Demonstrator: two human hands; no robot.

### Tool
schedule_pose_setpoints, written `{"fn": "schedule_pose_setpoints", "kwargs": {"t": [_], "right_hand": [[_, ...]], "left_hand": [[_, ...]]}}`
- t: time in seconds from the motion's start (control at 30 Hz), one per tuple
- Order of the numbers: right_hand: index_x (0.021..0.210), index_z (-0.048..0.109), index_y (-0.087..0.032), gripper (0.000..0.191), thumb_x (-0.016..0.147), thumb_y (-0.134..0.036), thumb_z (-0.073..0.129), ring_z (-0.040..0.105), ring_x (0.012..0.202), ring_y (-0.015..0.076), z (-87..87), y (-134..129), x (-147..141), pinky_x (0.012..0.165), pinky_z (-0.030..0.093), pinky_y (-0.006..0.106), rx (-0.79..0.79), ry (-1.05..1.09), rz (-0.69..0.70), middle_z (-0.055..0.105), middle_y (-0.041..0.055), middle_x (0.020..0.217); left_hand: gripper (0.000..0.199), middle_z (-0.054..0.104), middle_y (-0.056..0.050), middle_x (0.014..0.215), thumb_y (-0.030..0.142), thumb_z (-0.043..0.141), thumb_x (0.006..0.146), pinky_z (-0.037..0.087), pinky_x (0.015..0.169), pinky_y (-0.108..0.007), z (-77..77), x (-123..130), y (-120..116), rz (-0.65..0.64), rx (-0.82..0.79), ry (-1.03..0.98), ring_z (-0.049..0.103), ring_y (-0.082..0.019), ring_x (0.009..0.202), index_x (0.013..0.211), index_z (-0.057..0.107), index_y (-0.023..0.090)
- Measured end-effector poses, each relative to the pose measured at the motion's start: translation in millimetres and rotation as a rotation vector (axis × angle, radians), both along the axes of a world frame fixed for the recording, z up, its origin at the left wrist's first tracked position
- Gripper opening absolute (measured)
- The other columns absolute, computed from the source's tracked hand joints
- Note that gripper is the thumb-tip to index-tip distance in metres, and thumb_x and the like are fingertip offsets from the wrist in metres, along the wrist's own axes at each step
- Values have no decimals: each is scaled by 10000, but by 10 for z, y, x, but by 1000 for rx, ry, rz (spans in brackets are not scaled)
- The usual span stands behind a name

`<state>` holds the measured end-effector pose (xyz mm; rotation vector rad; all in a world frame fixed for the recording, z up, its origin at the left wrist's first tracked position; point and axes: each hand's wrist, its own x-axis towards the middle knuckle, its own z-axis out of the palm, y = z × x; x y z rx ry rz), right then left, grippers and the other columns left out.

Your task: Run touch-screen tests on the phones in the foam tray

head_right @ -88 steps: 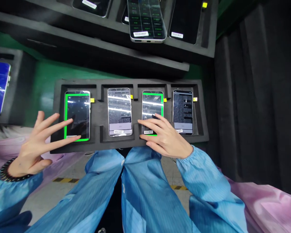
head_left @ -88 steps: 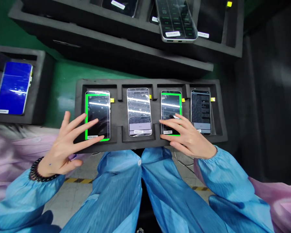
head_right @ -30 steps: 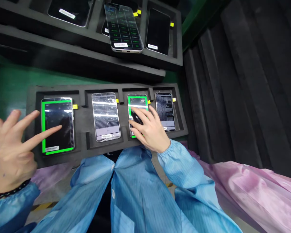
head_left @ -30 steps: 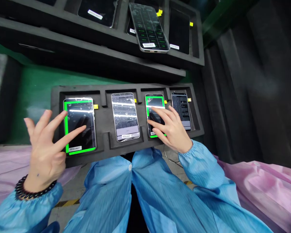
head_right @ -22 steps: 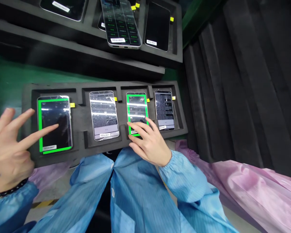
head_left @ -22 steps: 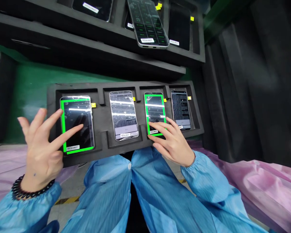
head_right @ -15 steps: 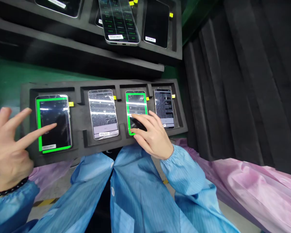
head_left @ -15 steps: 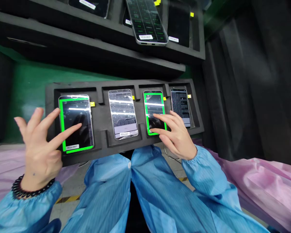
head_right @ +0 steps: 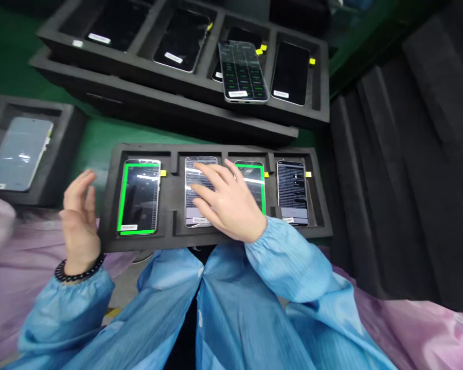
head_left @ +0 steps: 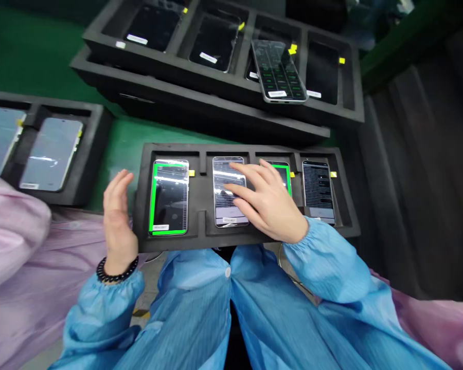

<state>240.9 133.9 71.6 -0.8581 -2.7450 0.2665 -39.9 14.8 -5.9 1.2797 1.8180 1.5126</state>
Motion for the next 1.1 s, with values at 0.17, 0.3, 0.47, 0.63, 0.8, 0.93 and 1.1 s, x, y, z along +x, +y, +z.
{"fn": "schedule_pose_setpoints", "kwargs": {"t": [0.17,0.3,0.47,0.63,0.8,0.93,1.1], "right_hand": [[1270,696,-209,386,1059,-340,401,479,1385,308,-95,239,-704,1235,281,600,-14,-83,53,480,130,1572],[1281,690,-205,388,1062,-331,395,475,1393,304,-178,340,-910,1238,267,601,15,-121,54,451,144,1590],[1287,686,-207,391,1065,-341,394,478,1380,304,-225,350,-905,1228,279,602,39,-145,79,456,144,1585],[1245,717,-227,388,1066,-348,394,482,1375,297,-204,247,-854,1228,278,605,13,-147,128,475,133,1574],[1231,725,-226,376,1060,-348,414,498,1370,295,-179,80,-784,1232,276,614,-7,-146,207,489,134,1566],[1194,741,-213,368,1052,-350,431,516,1352,296,-152,-75,-726,1228,287,618,-29,-126,271,515,141,1546],[1150,745,-202,342,1038,-356,461,531,1343,275,-125,-303,-675,1232,294,604,-81,-90,362,514,134,1551]], "left_hand": [[632,529,-43,1540,654,202,999,341,1249,-383,-141,-79,110,-24,-44,-249,455,-195,1461,1471,486,344],[606,547,-51,1524,677,321,974,323,1261,-388,-186,-123,223,-47,10,-374,467,-198,1454,1431,521,335],[547,576,-56,1481,650,374,973,360,1240,-454,-204,-117,290,-83,101,-489,523,-222,1401,1401,532,349],[548,589,-47,1466,662,428,954,371,1233,-443,-226,-117,293,-67,126,-549,524,-224,1398,1386,550,349],[552,609,-35,1440,677,462,935,399,1217,-428,-209,-105,298,-78,161,-571,539,-222,1379,1365,566,347],[552,599,-36,1454,675,423,952,384,1229,-435,-219,-98,299,-80,163,-577,527,-226,1392,1371,554,340],[548,598,-40,1452,654,410,971,380,1223,-423,-246,-119,291,-94,177,-585,524,-222,1392,1381,547,319]]}}
